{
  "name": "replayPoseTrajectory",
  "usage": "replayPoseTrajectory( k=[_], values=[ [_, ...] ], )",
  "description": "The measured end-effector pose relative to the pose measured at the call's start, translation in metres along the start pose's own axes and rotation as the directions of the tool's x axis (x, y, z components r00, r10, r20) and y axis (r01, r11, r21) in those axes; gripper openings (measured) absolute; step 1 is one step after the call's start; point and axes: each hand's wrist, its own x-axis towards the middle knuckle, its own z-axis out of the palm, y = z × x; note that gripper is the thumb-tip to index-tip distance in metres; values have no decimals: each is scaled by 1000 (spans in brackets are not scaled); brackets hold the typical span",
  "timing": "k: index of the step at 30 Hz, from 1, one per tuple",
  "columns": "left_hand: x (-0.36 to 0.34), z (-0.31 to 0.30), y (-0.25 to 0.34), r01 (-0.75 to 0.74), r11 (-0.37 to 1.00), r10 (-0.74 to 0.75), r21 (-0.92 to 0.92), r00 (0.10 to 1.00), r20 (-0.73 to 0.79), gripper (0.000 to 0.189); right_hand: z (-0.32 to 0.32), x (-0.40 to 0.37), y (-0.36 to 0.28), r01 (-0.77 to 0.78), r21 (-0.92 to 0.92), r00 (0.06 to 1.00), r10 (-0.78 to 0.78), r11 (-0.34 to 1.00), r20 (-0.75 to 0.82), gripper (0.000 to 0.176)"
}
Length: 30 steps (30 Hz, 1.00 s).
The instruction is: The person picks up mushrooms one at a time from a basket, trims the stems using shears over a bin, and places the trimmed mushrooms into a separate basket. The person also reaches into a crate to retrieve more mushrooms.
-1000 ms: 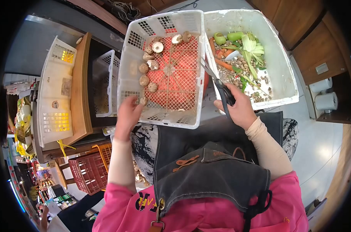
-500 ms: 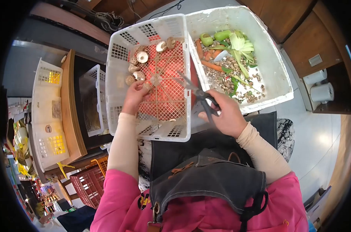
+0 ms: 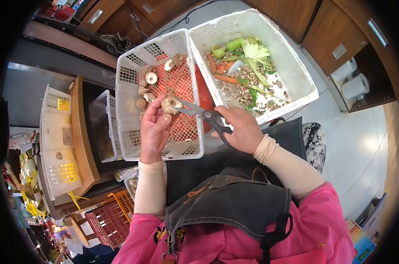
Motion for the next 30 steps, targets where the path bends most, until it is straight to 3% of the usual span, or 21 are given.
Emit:
replayPoseTrajectory(
  k=[7,10,13,17,22,26,27,30],
  values=[
    [-2,25,16,81,973,-90,217,995,34,54,-20,-9,0,100,-192,980,-130,976,-152,52],
    [-1,35,17,126,966,-142,228,988,56,51,-22,-16,5,76,-165,988,-97,983,-123,48],
    [3,49,12,158,956,-177,249,983,53,45,-18,-24,11,-15,-99,1000,13,995,-16,60],
    [16,61,6,228,944,-240,238,971,21,41,-18,-26,15,32,-181,986,-60,983,-156,40],
    [30,56,-11,281,940,-282,192,959,-19,36,-21,-31,17,-186,-17,981,185,982,-53,38],
    [14,37,-7,165,937,-137,308,984,-110,36,-22,-28,24,-409,231,905,425,883,-22,42],
    [0,35,11,148,921,-91,360,981,-171,38,-21,-25,28,-410,374,895,445,832,-9,47],
    [-65,-7,53,96,842,102,531,937,-333,41,-25,-17,27,-366,368,904,421,855,-79,56]
  ],
)
